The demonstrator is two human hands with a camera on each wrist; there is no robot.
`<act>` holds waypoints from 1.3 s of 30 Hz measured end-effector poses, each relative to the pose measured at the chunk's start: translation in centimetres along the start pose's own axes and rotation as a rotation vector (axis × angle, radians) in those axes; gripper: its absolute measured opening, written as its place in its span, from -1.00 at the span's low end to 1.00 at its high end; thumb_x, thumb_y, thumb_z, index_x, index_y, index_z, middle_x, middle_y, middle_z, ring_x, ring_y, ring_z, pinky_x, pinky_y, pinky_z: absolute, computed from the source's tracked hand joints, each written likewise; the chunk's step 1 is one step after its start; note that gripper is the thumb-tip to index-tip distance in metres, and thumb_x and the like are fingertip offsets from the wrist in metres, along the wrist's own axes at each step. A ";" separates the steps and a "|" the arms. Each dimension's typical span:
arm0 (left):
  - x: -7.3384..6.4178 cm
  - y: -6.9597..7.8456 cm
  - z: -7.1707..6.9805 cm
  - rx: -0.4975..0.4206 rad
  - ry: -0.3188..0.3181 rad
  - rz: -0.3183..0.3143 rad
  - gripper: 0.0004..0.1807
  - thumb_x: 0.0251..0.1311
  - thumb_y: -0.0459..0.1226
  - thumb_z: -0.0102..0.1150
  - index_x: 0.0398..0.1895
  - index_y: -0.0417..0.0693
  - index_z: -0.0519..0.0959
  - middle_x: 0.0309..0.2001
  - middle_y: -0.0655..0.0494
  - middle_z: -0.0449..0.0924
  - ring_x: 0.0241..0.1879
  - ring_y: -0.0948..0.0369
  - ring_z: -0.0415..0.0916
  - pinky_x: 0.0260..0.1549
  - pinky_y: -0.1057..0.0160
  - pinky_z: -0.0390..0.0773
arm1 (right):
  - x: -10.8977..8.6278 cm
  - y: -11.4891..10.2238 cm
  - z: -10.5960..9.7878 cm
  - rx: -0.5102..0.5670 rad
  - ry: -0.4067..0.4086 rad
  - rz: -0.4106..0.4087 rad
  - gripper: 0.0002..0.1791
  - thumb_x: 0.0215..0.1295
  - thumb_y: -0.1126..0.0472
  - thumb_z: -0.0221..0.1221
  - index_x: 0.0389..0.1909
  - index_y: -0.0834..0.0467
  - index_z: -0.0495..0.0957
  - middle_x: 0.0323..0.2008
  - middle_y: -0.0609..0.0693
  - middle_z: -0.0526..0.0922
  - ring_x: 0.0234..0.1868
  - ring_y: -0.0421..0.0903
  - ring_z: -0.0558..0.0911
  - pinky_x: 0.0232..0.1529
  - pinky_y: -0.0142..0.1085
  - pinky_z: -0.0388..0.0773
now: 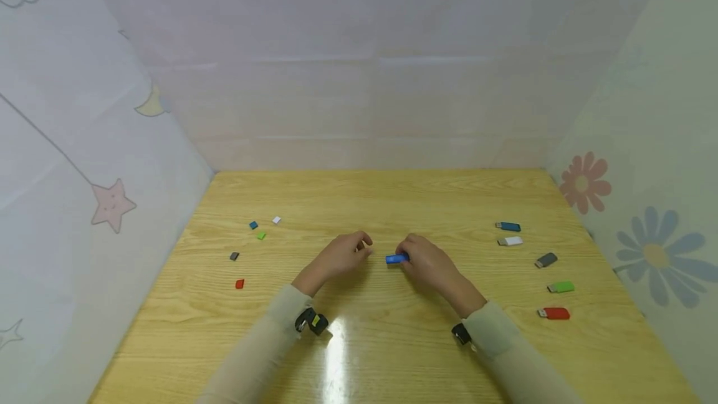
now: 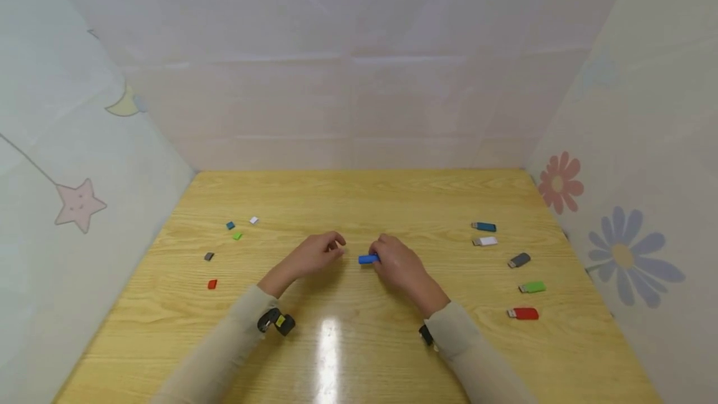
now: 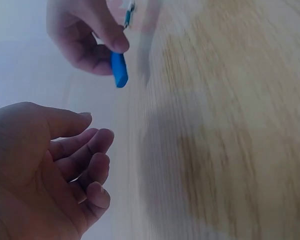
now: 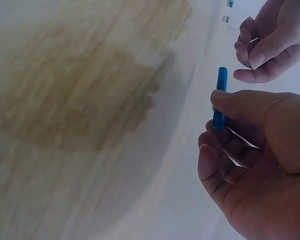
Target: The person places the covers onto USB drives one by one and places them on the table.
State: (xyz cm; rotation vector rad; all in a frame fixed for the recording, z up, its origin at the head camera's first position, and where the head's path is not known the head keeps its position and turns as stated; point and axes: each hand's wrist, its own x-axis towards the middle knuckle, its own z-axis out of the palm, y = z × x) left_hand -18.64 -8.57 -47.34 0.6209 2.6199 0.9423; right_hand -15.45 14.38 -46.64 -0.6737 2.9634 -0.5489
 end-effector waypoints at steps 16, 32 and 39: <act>-1.0 -2.5 -3.0 0.114 0.172 -0.089 -0.71 0.48 -0.19 0.12 0.12 -0.15 0.59 -0.15 0.05 0.64 -0.30 0.20 0.52 -0.30 0.17 0.57 | 0.5 0.1 1.3 0.045 -0.073 0.010 -0.88 0.35 0.28 0.31 -0.14 0.17 0.67 -0.23 -0.02 0.59 -0.19 -0.09 0.59 -0.08 -0.15 0.61; -1.8 -6.0 -6.2 0.084 0.265 -0.173 -0.65 0.47 -0.22 0.12 0.18 -0.25 0.57 0.01 -0.13 0.61 0.05 -0.06 0.51 -0.04 -0.03 0.56 | 0.4 -0.2 1.6 0.051 -0.091 0.062 -0.90 0.37 0.25 0.30 -0.14 0.13 0.66 -0.27 -0.05 0.55 -0.29 -0.15 0.53 -0.20 -0.20 0.58; -1.9 -7.7 -7.4 0.131 0.310 -0.213 -0.64 0.49 -0.23 0.09 0.19 -0.28 0.55 0.06 -0.19 0.57 0.12 -0.13 0.45 0.02 -0.09 0.54 | 0.5 -0.1 1.6 0.054 -0.099 0.078 -0.88 0.36 0.25 0.31 -0.13 0.13 0.66 -0.25 -0.03 0.55 -0.28 -0.14 0.53 -0.18 -0.18 0.58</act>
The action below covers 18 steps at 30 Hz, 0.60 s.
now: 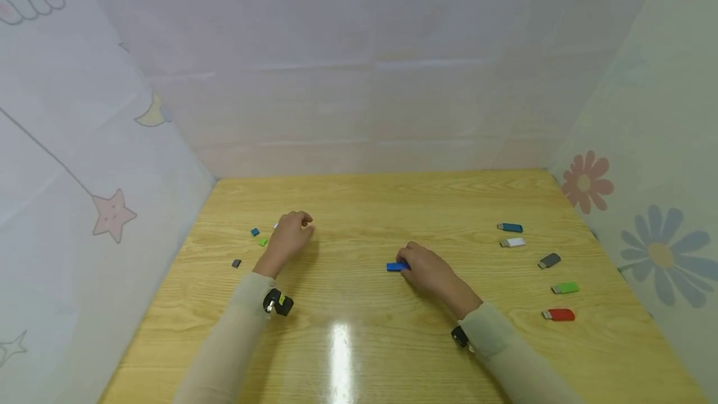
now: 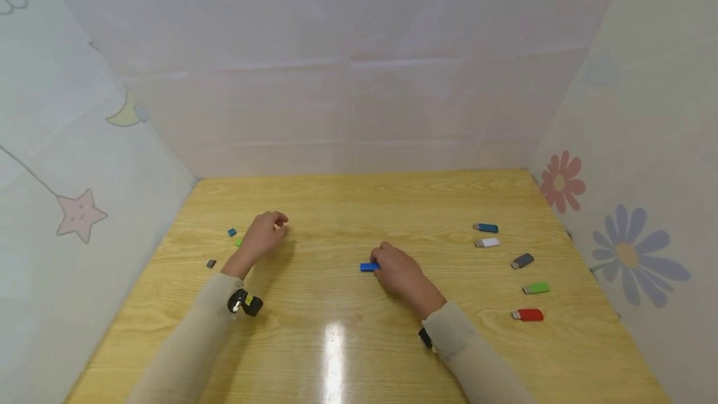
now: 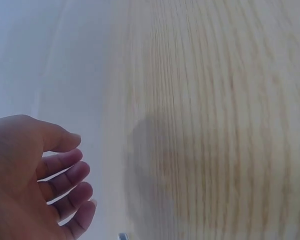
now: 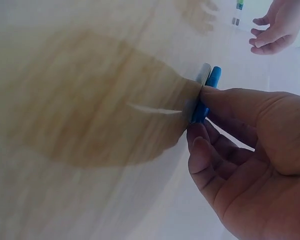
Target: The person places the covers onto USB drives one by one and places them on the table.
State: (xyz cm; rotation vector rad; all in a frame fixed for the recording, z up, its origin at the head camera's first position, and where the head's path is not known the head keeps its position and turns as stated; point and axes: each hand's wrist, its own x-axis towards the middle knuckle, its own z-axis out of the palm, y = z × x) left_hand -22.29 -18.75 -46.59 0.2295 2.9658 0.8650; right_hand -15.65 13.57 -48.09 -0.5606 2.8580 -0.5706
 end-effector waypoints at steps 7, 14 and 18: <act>0.8 -1.7 -0.4 0.076 0.057 -0.036 -0.66 0.49 -0.22 0.06 0.15 -0.27 0.56 0.12 -0.22 0.52 0.12 -0.16 0.35 0.02 -0.10 0.50 | -0.3 0.7 -1.0 -0.006 -0.004 0.034 -0.79 0.37 0.23 0.28 -0.01 0.13 0.65 -0.14 -0.02 0.60 -0.16 -0.07 0.61 -0.11 -0.10 0.62; 1.1 -3.1 -0.8 0.144 0.057 -0.076 -0.66 0.48 -0.22 0.06 0.15 -0.24 0.57 0.13 -0.24 0.50 0.12 -0.19 0.33 -0.03 -0.17 0.49 | -1.5 3.0 -3.2 -0.013 0.015 0.080 -0.73 0.42 0.22 0.20 0.07 0.21 0.62 -0.02 0.11 0.62 0.00 0.11 0.65 0.00 0.03 0.62; 1.3 -3.5 -1.0 0.139 0.047 -0.074 -0.65 0.48 -0.21 0.05 0.17 -0.24 0.56 0.15 -0.26 0.49 0.12 -0.19 0.32 -0.03 -0.17 0.47 | -2.3 4.7 -4.2 -0.027 0.030 0.111 -0.72 0.44 0.24 0.19 0.08 0.25 0.61 0.03 0.17 0.61 0.06 0.18 0.63 0.05 0.07 0.59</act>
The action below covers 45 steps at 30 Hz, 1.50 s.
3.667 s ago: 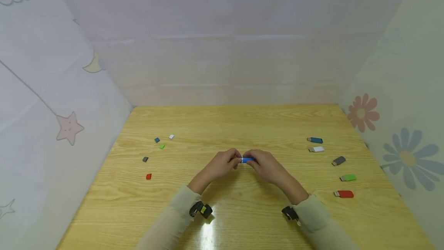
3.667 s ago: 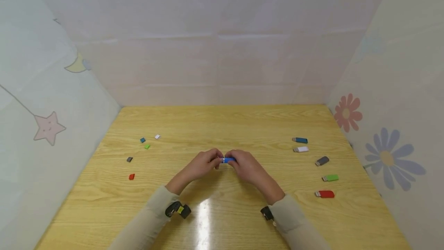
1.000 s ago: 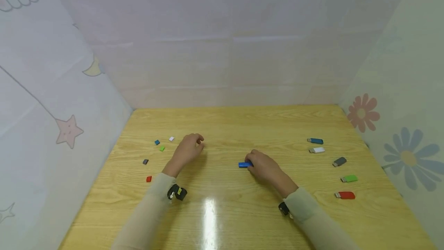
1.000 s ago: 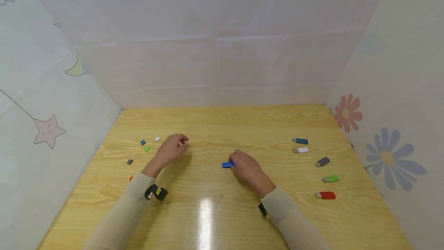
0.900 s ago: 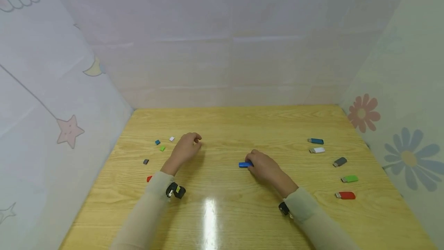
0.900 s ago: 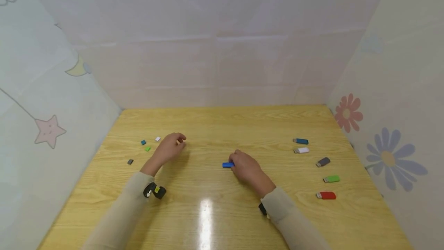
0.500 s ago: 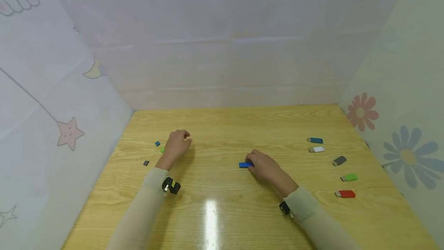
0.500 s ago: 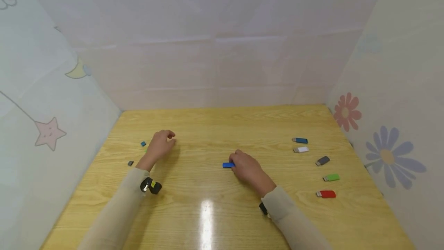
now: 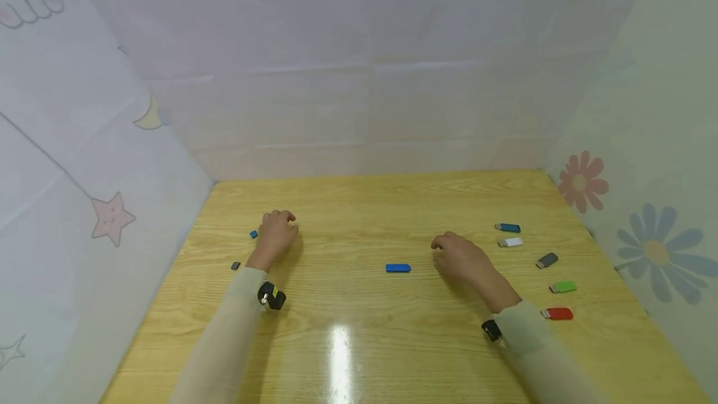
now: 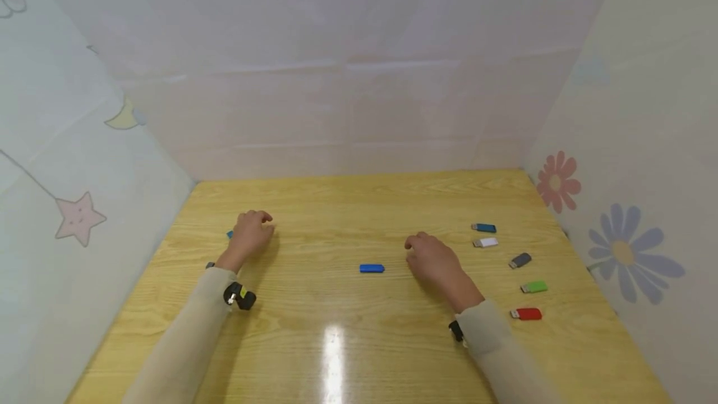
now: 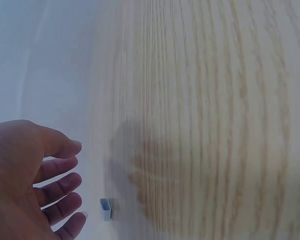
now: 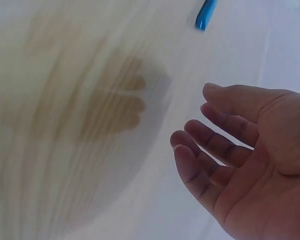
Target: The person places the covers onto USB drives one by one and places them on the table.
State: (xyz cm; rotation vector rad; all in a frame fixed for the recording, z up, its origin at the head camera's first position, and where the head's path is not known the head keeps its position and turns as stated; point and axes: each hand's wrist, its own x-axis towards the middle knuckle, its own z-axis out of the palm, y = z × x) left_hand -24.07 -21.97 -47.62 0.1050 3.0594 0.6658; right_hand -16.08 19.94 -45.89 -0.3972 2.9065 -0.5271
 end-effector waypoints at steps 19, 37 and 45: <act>0.5 -1.9 -0.4 0.022 -0.012 -0.033 -0.61 0.44 -0.23 0.06 0.21 -0.26 0.52 0.20 -0.31 0.43 0.21 -0.24 0.26 0.14 -0.28 0.33 | -2.1 6.0 -2.7 0.012 0.030 0.044 -0.62 0.41 0.31 0.19 0.19 0.35 0.50 0.18 0.39 0.47 0.18 0.40 0.48 0.08 0.24 0.51; 1.1 -2.7 -0.6 0.129 -0.050 -0.072 -0.60 0.43 -0.25 0.06 0.23 -0.27 0.50 0.20 -0.32 0.44 0.19 -0.24 0.28 0.14 -0.28 0.30 | -3.0 10.6 -4.0 -0.022 -0.001 0.110 -0.63 0.46 0.32 0.11 0.20 0.41 0.46 0.33 0.49 0.29 0.27 0.50 0.32 0.20 0.33 0.38; 1.2 -3.0 -0.5 0.138 -0.039 -0.067 -0.60 0.43 -0.26 0.03 0.23 -0.28 0.50 0.18 -0.32 0.45 0.16 -0.25 0.29 0.10 -0.30 0.30 | -2.6 12.2 -3.9 -0.056 0.013 0.112 -0.70 0.39 0.37 0.15 0.09 0.40 0.53 0.08 0.42 0.49 0.10 0.43 0.48 0.06 0.26 0.49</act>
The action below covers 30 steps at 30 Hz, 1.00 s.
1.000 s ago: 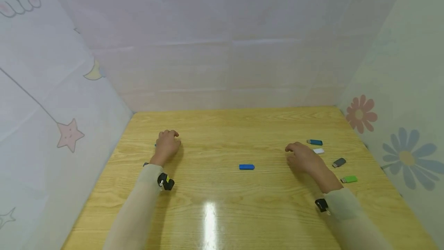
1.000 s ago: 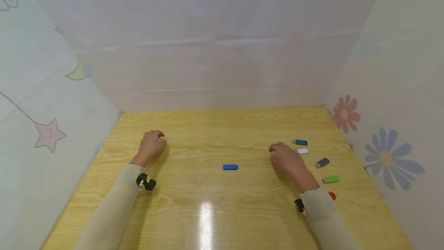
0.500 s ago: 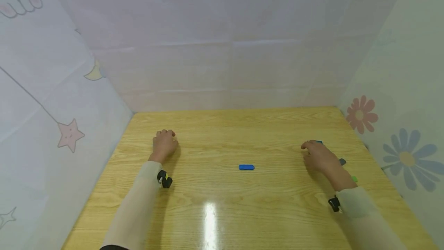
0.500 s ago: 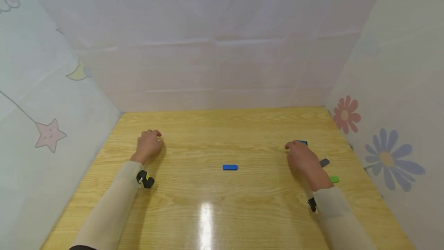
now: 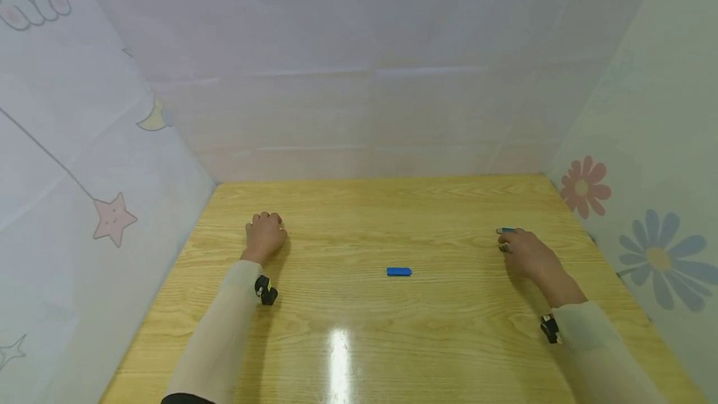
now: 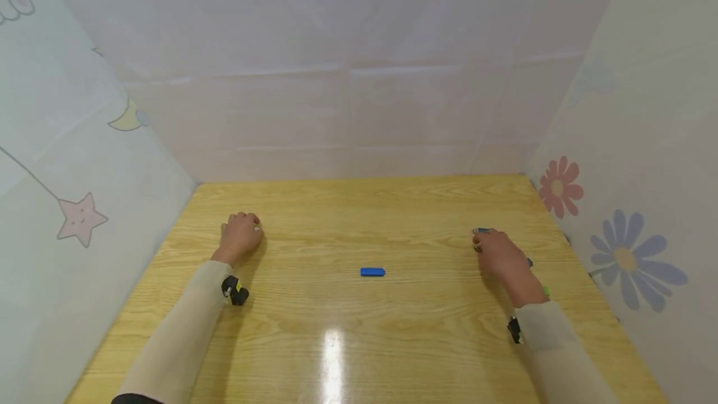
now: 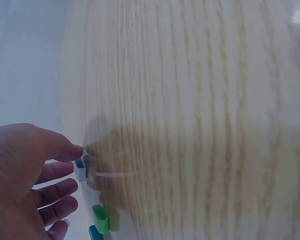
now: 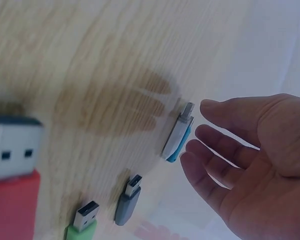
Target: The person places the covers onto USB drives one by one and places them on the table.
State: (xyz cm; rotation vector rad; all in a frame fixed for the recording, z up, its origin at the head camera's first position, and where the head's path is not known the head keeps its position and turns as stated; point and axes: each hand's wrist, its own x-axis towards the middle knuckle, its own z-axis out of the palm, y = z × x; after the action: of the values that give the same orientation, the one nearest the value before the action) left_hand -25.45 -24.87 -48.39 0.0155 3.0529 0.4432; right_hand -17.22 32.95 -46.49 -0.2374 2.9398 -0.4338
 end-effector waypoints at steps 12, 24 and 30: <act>0.4 -0.3 0.0 0.027 -0.022 -0.010 -0.63 0.43 -0.26 -0.02 0.15 -0.29 0.57 0.09 -0.30 0.51 0.07 -0.21 0.36 0.05 -0.28 0.29 | 0.5 0.9 0.1 -0.053 -0.018 0.000 -0.74 0.29 0.52 0.18 -0.01 0.40 0.60 -0.08 0.38 0.57 0.01 0.41 0.55 0.02 0.21 0.54; 0.3 -0.2 0.1 0.049 -0.024 -0.011 -0.68 0.44 -0.30 0.00 0.12 -0.27 0.60 0.05 -0.27 0.59 0.04 -0.20 0.45 0.02 -0.20 0.31 | 0.8 1.3 0.1 -0.020 -0.034 0.025 -0.71 0.25 0.55 0.17 0.00 0.48 0.54 -0.13 0.34 0.54 -0.06 0.35 0.56 -0.05 0.14 0.57; 0.4 0.1 0.0 0.050 -0.005 -0.015 -0.69 0.44 -0.31 0.02 0.10 -0.27 0.62 0.03 -0.28 0.62 0.04 -0.23 0.48 0.03 -0.21 0.33 | 1.5 1.7 0.0 -0.066 -0.028 0.003 -0.84 0.25 0.55 0.20 -0.16 0.44 0.59 -0.26 0.27 0.55 -0.20 0.24 0.58 -0.16 0.07 0.58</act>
State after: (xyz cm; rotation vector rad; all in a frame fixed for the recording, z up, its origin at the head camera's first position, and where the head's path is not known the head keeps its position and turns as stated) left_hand -25.89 -24.77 -48.42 -0.0033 3.0564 0.3649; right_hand -18.89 34.28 -47.24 -0.2449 2.9298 -0.3312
